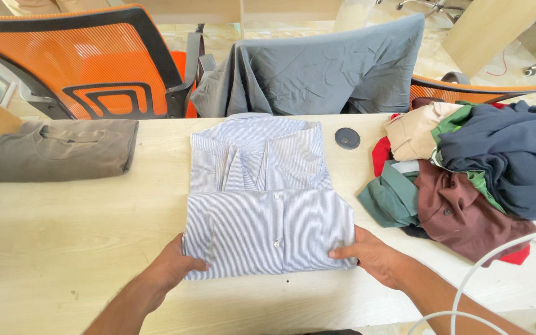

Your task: The person folds a striped button-up shirt on a table, aligning the sleeves and body, then folding it into a compact rectangle. The person then picks up a dark garment from a pile and begins to unfold it.

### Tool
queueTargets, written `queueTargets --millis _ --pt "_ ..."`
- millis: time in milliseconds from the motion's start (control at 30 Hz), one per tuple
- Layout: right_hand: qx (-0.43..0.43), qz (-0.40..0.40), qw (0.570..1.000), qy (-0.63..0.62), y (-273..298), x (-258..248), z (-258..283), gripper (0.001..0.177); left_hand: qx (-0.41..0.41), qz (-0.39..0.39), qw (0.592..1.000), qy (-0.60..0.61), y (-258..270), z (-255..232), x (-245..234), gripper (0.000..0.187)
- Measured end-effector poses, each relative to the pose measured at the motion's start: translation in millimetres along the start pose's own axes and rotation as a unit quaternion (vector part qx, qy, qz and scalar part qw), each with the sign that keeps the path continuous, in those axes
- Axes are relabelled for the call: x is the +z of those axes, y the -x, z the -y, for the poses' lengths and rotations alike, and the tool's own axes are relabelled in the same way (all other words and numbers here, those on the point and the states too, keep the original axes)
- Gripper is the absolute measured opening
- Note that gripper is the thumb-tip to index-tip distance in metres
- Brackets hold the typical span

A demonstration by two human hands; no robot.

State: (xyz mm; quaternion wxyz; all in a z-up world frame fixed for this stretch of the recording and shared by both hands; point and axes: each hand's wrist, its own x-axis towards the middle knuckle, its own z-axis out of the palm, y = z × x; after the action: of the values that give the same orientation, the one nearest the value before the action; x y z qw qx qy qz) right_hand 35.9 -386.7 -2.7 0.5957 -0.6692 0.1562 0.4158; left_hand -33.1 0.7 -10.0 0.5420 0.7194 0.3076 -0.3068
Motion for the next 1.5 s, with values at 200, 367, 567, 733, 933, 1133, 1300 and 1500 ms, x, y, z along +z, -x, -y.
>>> queueTargets --millis 200,367,567,733,933,1133,1300,1500 --pt "0.022 -0.023 0.999 0.030 -1.3 -0.8 -17.8 0.074 0.025 -0.011 0.998 -0.047 2.1 18.9 6.5 0.093" --pt "0.028 -0.041 0.998 0.046 -3.1 -3.2 -24.8 0.070 0.080 0.017 0.993 -0.082 -2.7 34.7 6.3 0.093" --pt "0.045 -0.094 0.991 0.084 -2.0 7.0 -32.7 0.082 0.062 0.016 0.996 -0.058 -6.4 55.7 7.0 0.066" --pt "0.057 -0.103 0.986 0.114 4.0 11.1 -36.8 0.092 0.042 0.008 0.996 -0.076 -7.1 64.2 6.9 0.055" --pt "0.069 -0.109 0.983 0.130 12.8 19.5 -39.6 0.083 0.029 -0.003 0.995 -0.092 -1.4 69.0 8.3 0.043" --pt "0.076 -0.086 0.990 0.078 14.5 19.4 -36.8 0.061 0.011 0.013 1.000 -0.026 17.0 71.6 11.4 0.027" --pt "0.033 -0.066 0.997 -0.012 11.3 15.0 -45.3 0.052 0.002 0.019 1.000 0.018 19.4 71.5 14.0 0.026" --pt "0.030 -0.051 0.998 -0.028 9.6 12.0 -51.1 0.053 -0.016 0.021 0.999 0.017 17.3 69.0 13.2 0.024"
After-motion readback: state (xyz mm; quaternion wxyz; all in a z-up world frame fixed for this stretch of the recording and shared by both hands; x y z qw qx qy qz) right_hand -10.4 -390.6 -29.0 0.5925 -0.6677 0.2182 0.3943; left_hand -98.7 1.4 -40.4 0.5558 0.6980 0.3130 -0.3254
